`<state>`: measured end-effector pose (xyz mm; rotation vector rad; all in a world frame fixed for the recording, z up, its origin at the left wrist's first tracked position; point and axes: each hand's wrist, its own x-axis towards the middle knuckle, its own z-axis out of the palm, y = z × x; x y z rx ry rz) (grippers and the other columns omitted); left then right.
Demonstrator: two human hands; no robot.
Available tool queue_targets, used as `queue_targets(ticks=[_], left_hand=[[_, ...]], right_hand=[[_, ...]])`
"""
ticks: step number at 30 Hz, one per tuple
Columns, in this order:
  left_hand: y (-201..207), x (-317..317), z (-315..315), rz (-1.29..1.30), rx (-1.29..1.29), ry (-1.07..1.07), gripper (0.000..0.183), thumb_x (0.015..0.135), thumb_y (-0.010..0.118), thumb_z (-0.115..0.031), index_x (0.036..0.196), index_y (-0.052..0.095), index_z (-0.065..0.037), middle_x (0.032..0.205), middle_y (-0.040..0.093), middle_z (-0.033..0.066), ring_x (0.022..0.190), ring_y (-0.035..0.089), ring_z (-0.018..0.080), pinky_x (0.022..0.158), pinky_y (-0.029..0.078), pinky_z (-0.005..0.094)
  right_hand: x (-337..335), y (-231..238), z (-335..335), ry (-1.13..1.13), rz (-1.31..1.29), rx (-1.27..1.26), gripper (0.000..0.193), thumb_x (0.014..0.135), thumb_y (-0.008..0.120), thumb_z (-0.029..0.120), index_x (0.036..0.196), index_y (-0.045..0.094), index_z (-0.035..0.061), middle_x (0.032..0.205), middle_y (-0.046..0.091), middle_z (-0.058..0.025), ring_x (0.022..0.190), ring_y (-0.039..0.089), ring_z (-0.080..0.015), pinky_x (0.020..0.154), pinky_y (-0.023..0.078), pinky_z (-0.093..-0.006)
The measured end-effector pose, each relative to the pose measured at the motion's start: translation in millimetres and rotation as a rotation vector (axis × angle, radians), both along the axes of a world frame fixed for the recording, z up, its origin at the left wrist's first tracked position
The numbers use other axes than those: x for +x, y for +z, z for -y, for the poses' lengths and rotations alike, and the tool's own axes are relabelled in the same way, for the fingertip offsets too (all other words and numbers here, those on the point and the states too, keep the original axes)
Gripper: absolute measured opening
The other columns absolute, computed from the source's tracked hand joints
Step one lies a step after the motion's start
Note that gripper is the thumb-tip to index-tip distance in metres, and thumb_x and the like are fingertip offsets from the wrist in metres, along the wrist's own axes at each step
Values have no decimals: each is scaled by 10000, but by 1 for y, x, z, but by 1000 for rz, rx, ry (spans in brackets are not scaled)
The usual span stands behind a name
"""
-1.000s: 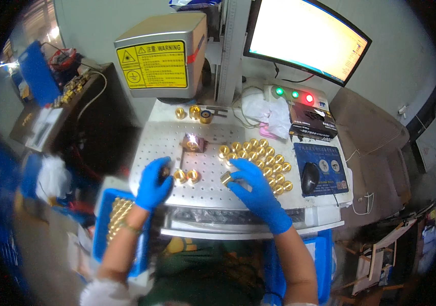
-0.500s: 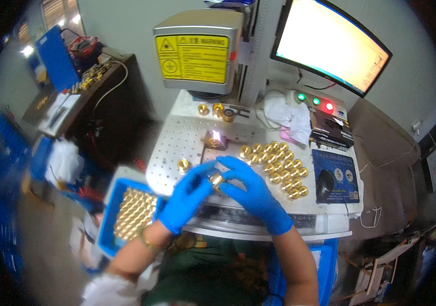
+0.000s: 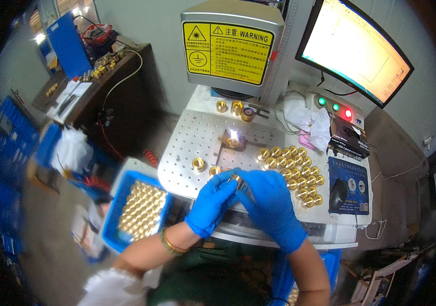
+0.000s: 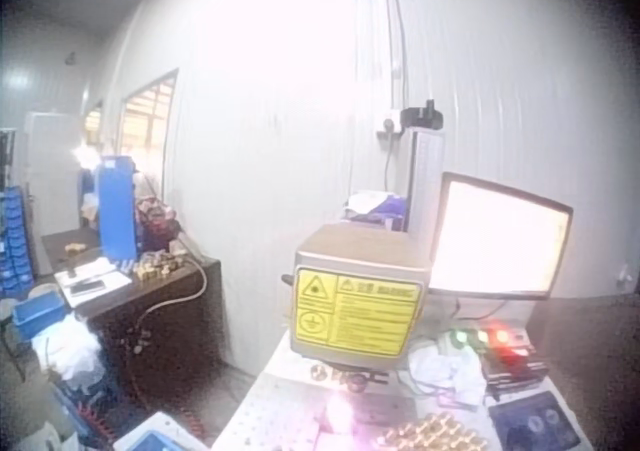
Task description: The person marks brass parts using a laser marking machine.
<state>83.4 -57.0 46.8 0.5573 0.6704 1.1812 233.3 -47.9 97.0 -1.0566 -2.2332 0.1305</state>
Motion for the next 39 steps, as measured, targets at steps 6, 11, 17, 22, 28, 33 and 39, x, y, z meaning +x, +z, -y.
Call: queue_targets(ticks=[6,11,17,22,28,33,39], left_hand=[[4,-9,-11,-97,74,-7,500,917,615,-131,1361,420,-8,1177,561,98,1036,557,121,905,478,253],[18,-47,-45,-479,320,62,562,873,663,-149,1379,433,-63,1238,521,63,1045,510,121,917,440,273],[17,-74,-99,-878,553,57,629,842,705,-198,1393,424,-82,1313,508,113,1154,508,211,974,429,352],[-3,-72,-129,-1252,713,-72,706,777,761,-283,1361,433,-60,1256,511,176,1133,527,301,956,452,380],[-16,-66,-148,-1335,828,-122,713,738,781,-246,1338,451,-50,1200,535,187,1096,538,339,963,442,390],[-18,-59,-153,-1378,872,-146,723,714,802,-260,1317,472,-38,1193,541,208,1085,534,360,960,430,395],[-20,-54,-156,-1425,906,-121,724,702,811,-236,1313,475,-43,1179,543,197,1068,531,361,951,436,404]], right_hand=[[11,-5,-27,40,67,-108,353,822,649,170,1150,584,59,982,619,-153,920,575,-344,808,443,-417],[30,-15,-61,-4,-107,-209,293,875,606,179,1132,597,38,977,631,-178,903,600,-353,819,465,-422],[38,-23,-83,-33,-136,-304,311,883,597,186,1154,593,34,973,635,-184,902,609,-349,794,481,-410],[36,-26,-92,-46,-145,-311,321,886,589,188,1164,589,29,967,641,-197,897,619,-352,797,487,-420],[35,-26,-98,-35,-173,-291,298,881,583,180,1130,597,17,992,645,-221,918,622,-380,795,488,-440],[35,-27,-100,-52,-129,-305,329,897,582,189,1169,584,3,1047,630,-209,968,612,-354,841,473,-407],[32,-33,-106,-49,-164,-222,298,872,576,188,1113,603,15,966,640,-231,886,617,-390,776,482,-453]])
